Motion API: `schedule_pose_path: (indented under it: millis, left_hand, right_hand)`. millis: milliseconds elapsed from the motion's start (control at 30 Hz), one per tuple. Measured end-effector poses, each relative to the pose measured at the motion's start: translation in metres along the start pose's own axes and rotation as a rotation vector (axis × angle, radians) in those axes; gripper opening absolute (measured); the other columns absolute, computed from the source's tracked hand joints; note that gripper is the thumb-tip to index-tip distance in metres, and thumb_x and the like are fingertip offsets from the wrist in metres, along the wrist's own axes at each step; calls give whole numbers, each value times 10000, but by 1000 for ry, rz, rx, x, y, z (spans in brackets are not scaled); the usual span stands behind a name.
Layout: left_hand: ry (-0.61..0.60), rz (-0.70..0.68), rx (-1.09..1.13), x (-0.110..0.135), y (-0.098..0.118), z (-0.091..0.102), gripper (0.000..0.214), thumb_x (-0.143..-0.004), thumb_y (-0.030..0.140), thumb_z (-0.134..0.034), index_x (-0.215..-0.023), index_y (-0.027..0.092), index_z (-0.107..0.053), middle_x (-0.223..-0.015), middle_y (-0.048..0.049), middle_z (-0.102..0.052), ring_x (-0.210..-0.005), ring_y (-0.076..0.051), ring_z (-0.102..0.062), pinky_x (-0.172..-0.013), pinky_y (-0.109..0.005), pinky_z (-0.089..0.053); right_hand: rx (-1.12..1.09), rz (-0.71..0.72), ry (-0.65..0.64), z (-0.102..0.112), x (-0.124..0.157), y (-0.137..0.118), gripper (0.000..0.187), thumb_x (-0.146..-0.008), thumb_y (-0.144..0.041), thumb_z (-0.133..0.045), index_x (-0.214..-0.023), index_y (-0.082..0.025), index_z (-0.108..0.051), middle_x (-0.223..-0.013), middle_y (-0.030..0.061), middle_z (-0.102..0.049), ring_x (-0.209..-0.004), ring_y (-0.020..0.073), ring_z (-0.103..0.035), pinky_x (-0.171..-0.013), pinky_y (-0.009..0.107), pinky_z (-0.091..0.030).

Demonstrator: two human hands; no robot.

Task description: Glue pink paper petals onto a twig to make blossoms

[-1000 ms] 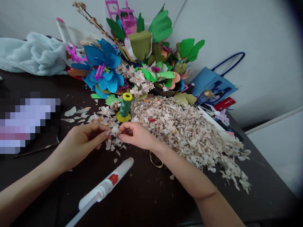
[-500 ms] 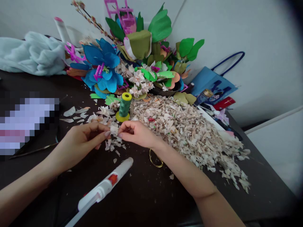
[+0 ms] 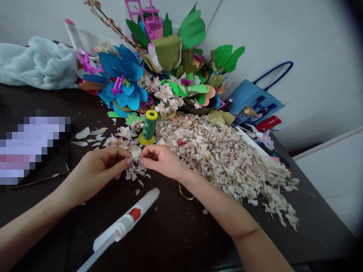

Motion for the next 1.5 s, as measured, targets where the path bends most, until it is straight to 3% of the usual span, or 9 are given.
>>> schedule_pose_path:
  millis: [467,1500]
  left_hand:
    - [-9,10,-14,1,0,-1,363,-760,552,-566,-864,210,-630,-489,53,-543,-461,-115,-472,-454,-220,-350]
    - [-5,-47,14,-1,-1,0,299,-802,493,-553,-872,215,-639,-508,64,-547,-476,-94,-486,-468,-201,-362]
  right_hand:
    - [-25,-3,21,3,0,-4,134,-757,-256,-671,-793,-170,-574,-712,-26,-535,-640,97,-484,-618,246,-403]
    - [46,56,-33,3,1,-9,81,-766,-220,-605,-750,-164,-548,-688,-29,-515,-621,93,-458,-585,243,-365]
Point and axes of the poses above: each hand's wrist, its own x-axis away from the middle knuckle, its own z-axis out of the back of the hand, y = z × x, the point moved 6 cm from there along -x, towards the middle knuckle
